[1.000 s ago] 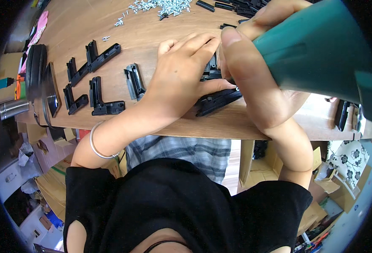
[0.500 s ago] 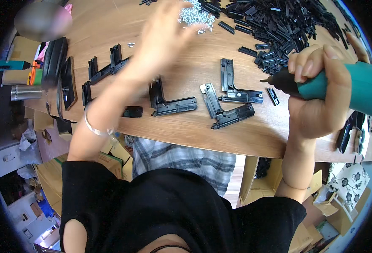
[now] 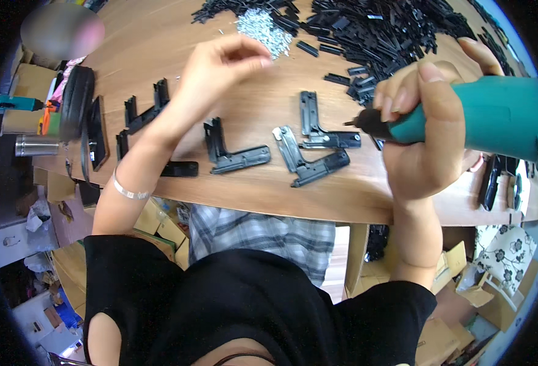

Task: The person assembles black metal hinges by inserting small black plastic pieces and silver screws into the hinge slots. They use a green electric screwdriver to tighten the screws into the hinges. The person handles the components one at a time, placing the finished hinges on the table.

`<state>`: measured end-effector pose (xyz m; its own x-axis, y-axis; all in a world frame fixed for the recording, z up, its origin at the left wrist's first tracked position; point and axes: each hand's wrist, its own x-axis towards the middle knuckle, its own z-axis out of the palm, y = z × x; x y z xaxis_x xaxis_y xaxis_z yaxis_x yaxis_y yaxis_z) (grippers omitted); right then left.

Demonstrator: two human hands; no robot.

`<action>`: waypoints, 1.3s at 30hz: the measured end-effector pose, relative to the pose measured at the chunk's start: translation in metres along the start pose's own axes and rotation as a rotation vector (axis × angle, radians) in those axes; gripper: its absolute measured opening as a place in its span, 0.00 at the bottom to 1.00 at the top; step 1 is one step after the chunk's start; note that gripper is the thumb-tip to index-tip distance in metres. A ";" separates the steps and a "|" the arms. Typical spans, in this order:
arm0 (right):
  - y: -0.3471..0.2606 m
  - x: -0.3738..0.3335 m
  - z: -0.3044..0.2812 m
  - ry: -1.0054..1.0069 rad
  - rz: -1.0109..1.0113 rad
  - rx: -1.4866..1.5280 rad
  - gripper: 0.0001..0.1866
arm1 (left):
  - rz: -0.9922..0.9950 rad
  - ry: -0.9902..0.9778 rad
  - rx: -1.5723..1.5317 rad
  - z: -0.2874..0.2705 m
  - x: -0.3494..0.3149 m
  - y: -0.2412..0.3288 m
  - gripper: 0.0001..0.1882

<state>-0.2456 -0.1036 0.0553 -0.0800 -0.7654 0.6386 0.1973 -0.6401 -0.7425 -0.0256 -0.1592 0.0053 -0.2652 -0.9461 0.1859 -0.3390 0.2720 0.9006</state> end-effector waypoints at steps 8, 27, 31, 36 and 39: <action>-0.015 -0.026 0.023 -0.092 0.209 0.073 0.20 | 0.528 0.148 0.375 0.063 -0.072 0.023 0.10; -0.022 -0.043 0.027 -0.177 0.228 -0.127 0.17 | 0.210 0.235 0.695 0.076 -0.105 0.025 0.42; -0.020 -0.045 0.030 -0.198 0.264 -0.187 0.16 | 0.225 0.233 0.728 0.077 -0.105 0.023 0.41; -0.017 -0.042 0.031 -0.246 0.308 -0.183 0.15 | 0.251 0.230 0.708 0.080 -0.102 0.021 0.41; -0.012 -0.038 0.028 -0.297 0.311 -0.068 0.16 | 0.240 0.213 0.701 0.081 -0.102 0.020 0.41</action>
<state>-0.2176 -0.0645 0.0457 0.2598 -0.8763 0.4058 0.1021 -0.3930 -0.9139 -0.0781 -0.0433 -0.0272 -0.2485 -0.8414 0.4799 -0.8056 0.4546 0.3799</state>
